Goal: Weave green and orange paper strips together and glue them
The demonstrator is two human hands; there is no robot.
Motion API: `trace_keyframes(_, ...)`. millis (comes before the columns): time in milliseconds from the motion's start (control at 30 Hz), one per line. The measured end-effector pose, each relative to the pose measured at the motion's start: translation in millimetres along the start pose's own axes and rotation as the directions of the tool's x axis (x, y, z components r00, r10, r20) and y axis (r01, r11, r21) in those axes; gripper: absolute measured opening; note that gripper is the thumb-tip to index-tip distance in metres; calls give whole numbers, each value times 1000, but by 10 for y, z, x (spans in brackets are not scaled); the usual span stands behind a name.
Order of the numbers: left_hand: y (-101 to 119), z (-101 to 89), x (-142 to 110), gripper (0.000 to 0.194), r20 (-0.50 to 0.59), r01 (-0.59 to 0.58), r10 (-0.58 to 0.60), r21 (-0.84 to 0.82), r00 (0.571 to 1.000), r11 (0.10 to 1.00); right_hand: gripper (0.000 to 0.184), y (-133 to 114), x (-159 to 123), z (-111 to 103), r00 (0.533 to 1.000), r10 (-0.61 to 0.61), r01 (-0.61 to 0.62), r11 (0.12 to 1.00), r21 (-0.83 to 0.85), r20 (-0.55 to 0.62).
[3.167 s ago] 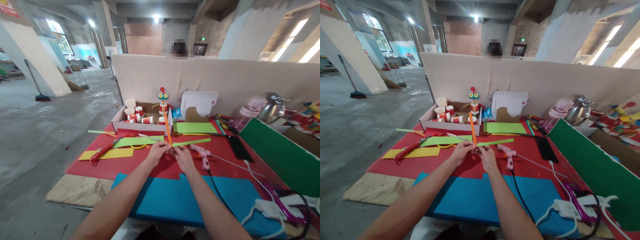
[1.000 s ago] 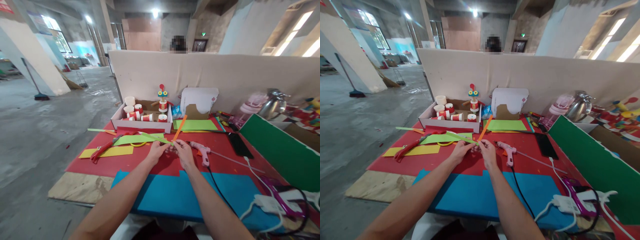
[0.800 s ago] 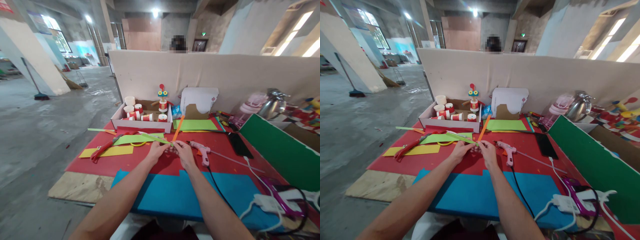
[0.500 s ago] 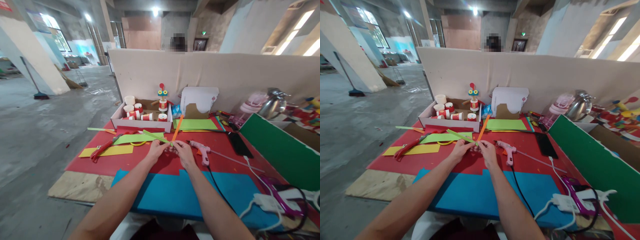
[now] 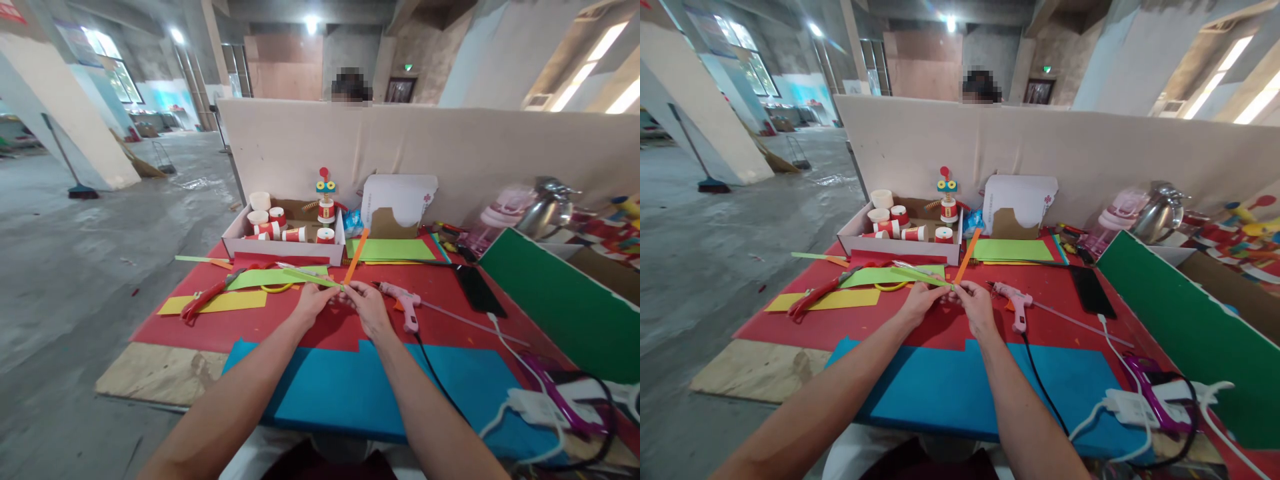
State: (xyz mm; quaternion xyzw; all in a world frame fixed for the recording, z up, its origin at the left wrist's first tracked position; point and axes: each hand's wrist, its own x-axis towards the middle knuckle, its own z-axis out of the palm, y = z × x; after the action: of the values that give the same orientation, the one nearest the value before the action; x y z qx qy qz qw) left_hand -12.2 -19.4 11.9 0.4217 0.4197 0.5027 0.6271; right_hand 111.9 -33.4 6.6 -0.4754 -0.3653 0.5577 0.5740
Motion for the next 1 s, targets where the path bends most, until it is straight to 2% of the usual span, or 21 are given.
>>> trace_keyframes(467,-27,-22,42,23,27,-27,23,131,999,991,37,-44,-6,-21,1000,-29,29,1000,5,-13)
trace_keyframes(567,-51,-29,60,19,-7,-54,56,174,998,983,37,-32,-1,-31,1000,-21,21,1000,13,-17)
trace_keyframes(667,-72,-41,73,19,-22,-83,87,147,996,986,36,-22,10,-48,1000,8,-8,1000,2,-6)
trace_keyframes(800,-93,-53,77,25,28,-19,16,106,999,994,34,-21,18,-59,999,32,-32,999,-15,8)
trace_keyframes(1000,-79,-48,73,19,-37,-95,100,127,994,987,29,-25,13,-52,999,2,0,999,-41,47)
